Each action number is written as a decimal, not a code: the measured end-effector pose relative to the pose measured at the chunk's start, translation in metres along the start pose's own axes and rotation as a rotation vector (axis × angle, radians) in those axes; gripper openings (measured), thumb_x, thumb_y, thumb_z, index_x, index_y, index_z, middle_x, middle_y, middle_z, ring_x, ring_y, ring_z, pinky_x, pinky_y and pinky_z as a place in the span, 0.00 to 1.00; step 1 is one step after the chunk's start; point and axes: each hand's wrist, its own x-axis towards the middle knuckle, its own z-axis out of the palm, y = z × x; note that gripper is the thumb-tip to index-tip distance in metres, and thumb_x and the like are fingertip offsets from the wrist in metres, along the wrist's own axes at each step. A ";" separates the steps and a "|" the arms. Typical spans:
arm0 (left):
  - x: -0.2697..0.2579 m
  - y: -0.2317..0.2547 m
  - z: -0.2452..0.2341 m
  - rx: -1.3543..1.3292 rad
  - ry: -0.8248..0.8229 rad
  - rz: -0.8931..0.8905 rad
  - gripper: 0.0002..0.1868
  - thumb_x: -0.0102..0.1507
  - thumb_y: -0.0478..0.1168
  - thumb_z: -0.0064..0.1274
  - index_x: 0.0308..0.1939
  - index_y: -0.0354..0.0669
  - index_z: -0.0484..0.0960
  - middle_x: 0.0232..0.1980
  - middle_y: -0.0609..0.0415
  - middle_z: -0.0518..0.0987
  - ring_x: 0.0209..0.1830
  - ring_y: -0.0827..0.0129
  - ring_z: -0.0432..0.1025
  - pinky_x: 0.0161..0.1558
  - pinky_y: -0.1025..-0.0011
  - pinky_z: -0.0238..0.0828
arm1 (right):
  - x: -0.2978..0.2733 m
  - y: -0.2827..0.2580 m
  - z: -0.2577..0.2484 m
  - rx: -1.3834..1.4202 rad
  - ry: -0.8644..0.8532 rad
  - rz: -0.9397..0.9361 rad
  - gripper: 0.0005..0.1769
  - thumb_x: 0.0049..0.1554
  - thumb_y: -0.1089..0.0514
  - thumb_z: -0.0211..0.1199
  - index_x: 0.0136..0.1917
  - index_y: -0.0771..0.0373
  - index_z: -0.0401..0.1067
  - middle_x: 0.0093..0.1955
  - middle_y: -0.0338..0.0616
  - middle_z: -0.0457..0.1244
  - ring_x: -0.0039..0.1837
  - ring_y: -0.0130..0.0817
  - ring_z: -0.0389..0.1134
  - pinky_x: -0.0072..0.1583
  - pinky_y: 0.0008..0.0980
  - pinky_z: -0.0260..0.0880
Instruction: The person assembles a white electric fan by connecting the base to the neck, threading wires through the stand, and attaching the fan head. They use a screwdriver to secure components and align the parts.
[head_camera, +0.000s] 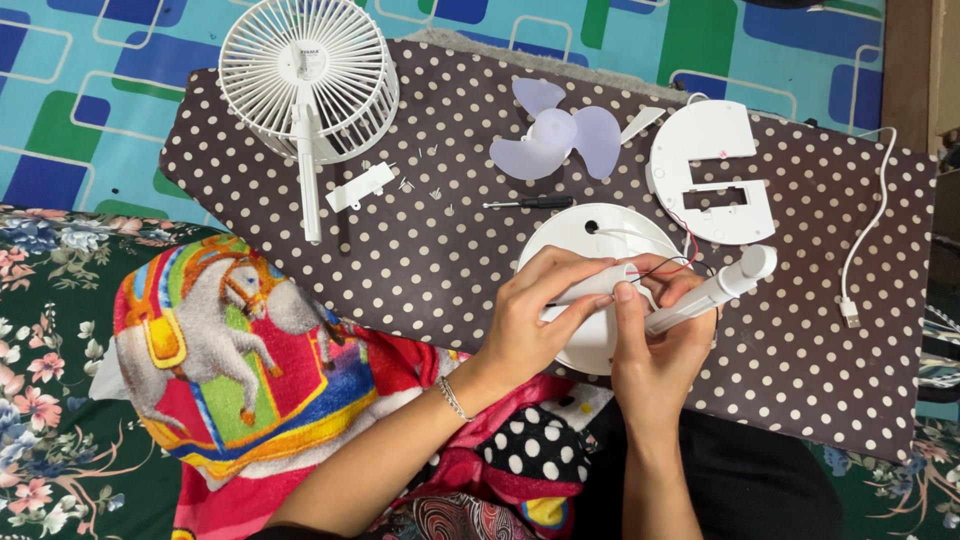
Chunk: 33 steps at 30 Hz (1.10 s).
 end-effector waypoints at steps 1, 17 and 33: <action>0.000 0.000 0.000 0.000 -0.002 0.003 0.19 0.62 0.32 0.64 0.57 0.40 0.82 0.49 0.51 0.80 0.48 0.64 0.79 0.49 0.69 0.77 | 0.000 0.000 0.000 -0.012 -0.001 -0.006 0.17 0.65 0.69 0.60 0.53 0.62 0.52 0.61 0.52 0.62 0.63 0.32 0.66 0.64 0.28 0.69; -0.004 -0.004 -0.026 0.240 -0.095 0.100 0.26 0.60 0.38 0.66 0.61 0.42 0.78 0.57 0.50 0.79 0.59 0.56 0.73 0.63 0.60 0.67 | 0.005 0.004 -0.005 0.070 -0.011 0.012 0.19 0.64 0.72 0.61 0.55 0.61 0.52 0.61 0.55 0.62 0.64 0.37 0.69 0.66 0.32 0.71; -0.010 -0.005 -0.029 0.367 -0.112 0.087 0.22 0.62 0.41 0.63 0.59 0.43 0.79 0.54 0.54 0.79 0.57 0.59 0.72 0.60 0.61 0.65 | 0.003 0.013 -0.008 0.147 0.006 0.032 0.19 0.65 0.71 0.61 0.57 0.61 0.52 0.62 0.53 0.62 0.61 0.33 0.67 0.65 0.29 0.69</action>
